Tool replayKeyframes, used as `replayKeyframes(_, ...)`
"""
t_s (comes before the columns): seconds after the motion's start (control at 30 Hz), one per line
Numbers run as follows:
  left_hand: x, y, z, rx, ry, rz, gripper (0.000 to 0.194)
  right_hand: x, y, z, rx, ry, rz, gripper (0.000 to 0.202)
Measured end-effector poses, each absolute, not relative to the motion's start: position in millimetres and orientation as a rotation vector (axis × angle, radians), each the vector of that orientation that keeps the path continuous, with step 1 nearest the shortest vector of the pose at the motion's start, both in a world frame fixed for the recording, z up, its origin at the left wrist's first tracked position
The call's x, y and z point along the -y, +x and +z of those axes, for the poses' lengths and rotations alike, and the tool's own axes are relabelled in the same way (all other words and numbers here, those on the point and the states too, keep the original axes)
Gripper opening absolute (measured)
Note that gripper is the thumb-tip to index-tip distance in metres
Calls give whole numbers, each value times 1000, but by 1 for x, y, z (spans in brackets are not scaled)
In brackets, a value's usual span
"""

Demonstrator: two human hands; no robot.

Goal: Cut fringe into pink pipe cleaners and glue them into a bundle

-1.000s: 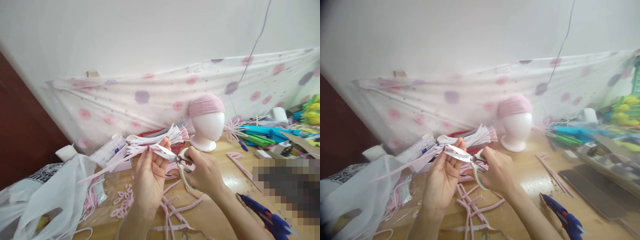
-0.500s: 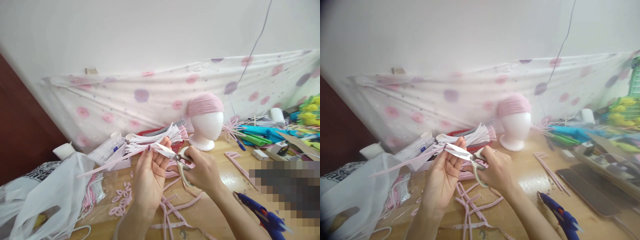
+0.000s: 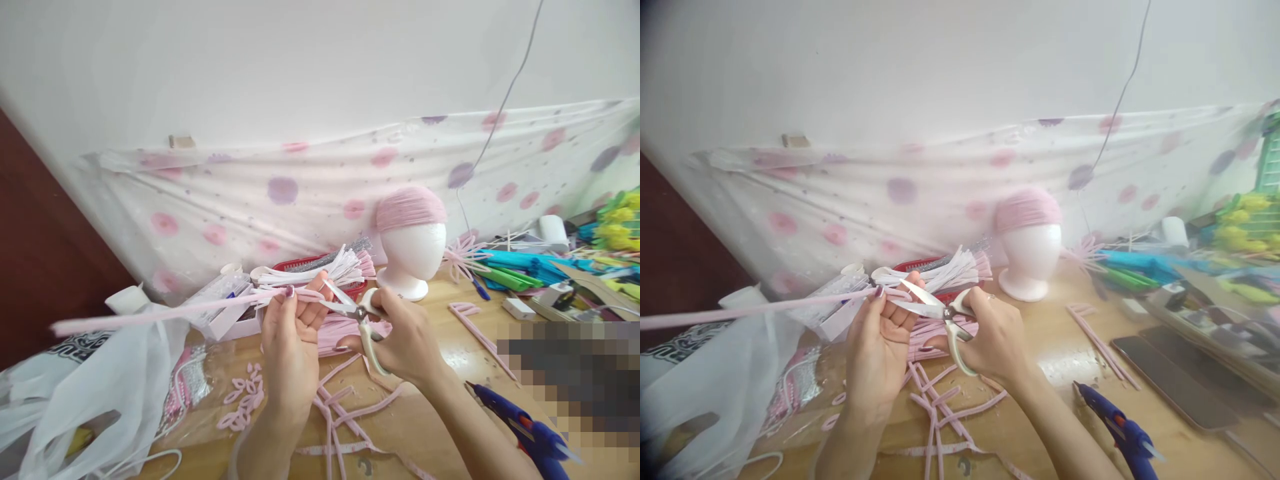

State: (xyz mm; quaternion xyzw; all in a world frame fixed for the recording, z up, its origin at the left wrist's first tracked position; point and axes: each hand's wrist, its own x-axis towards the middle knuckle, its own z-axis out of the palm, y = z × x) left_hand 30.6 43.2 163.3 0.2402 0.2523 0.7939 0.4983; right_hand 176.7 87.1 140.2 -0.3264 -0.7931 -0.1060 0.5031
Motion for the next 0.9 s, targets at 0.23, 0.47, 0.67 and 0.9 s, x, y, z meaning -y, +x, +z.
replayKeyframes(0.23, -39, 32, 164, -707, 642, 1933, 13, -90, 173, 139, 1873, -846, -510, 27)
replayKeyframes(0.47, -37, 31, 167, -771, 673, 1933, 21, -92, 173, 139, 1870, -841, -535, 27)
replayKeyframes(0.67, -37, 31, 168, -811, 689, 1932, 15, -92, 174, 139, 1873, -839, -547, 30)
replayKeyframes(0.9, -37, 31, 166, -837, 723, 1952, 12, -93, 173, 139, 1866, -825, -520, 30)
